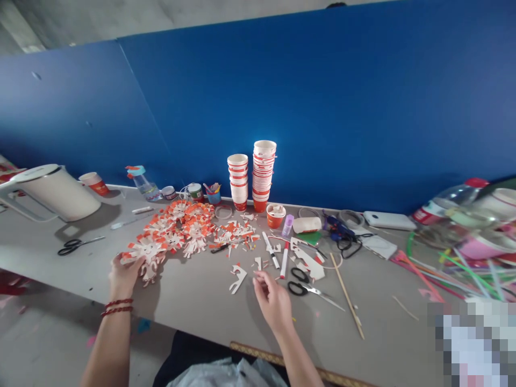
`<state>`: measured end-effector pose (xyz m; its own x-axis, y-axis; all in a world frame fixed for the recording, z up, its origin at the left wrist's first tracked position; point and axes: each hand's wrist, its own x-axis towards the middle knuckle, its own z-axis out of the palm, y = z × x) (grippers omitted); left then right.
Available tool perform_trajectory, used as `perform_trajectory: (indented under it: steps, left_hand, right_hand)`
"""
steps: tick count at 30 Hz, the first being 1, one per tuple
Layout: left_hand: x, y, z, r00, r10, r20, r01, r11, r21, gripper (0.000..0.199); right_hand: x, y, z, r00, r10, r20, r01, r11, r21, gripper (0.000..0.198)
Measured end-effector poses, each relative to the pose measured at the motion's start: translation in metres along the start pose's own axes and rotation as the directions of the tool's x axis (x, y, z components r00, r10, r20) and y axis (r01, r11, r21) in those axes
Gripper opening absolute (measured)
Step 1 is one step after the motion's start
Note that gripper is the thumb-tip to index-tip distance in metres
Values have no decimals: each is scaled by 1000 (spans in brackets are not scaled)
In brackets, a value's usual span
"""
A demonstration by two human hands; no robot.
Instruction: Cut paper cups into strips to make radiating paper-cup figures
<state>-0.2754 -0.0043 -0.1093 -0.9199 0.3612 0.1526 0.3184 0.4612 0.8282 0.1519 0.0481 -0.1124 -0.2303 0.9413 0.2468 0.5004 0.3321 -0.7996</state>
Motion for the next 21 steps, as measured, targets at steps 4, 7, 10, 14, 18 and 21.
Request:
perform_trajectory:
  steps: [4,7,10,14,18,21]
  left_hand:
    - [-4,9,-6,998,21,51,-31,979,202,95]
    - [-16,19,-10,997,41,61,-57,955,290,101]
    - [-33,24,-13,995,104,10,-101,929,356,89]
    - [-46,16,-10,861,494,116,-492,756,431,64]
    - [-43,-3,2,730,551,404,-683,614,397,60]
    - [-38,-15,12,726,499,473,-685,582,438,74]
  right_hand:
    - [1,0,1,1000,-1,6,1,1000,-4,25]
    - [1,0,1,1000,-8,4,8,1000,2,25]
    - [0,0,1,1000,-6,5,6,1000,2,26]
    - [1,1,1,1000,4,19,-3,1000,-3,26]
    - [1,2,2,1000,3,28,-3,1000,-1,25]
    - [1,3,3,999,11,31,-12,1000,20,24]
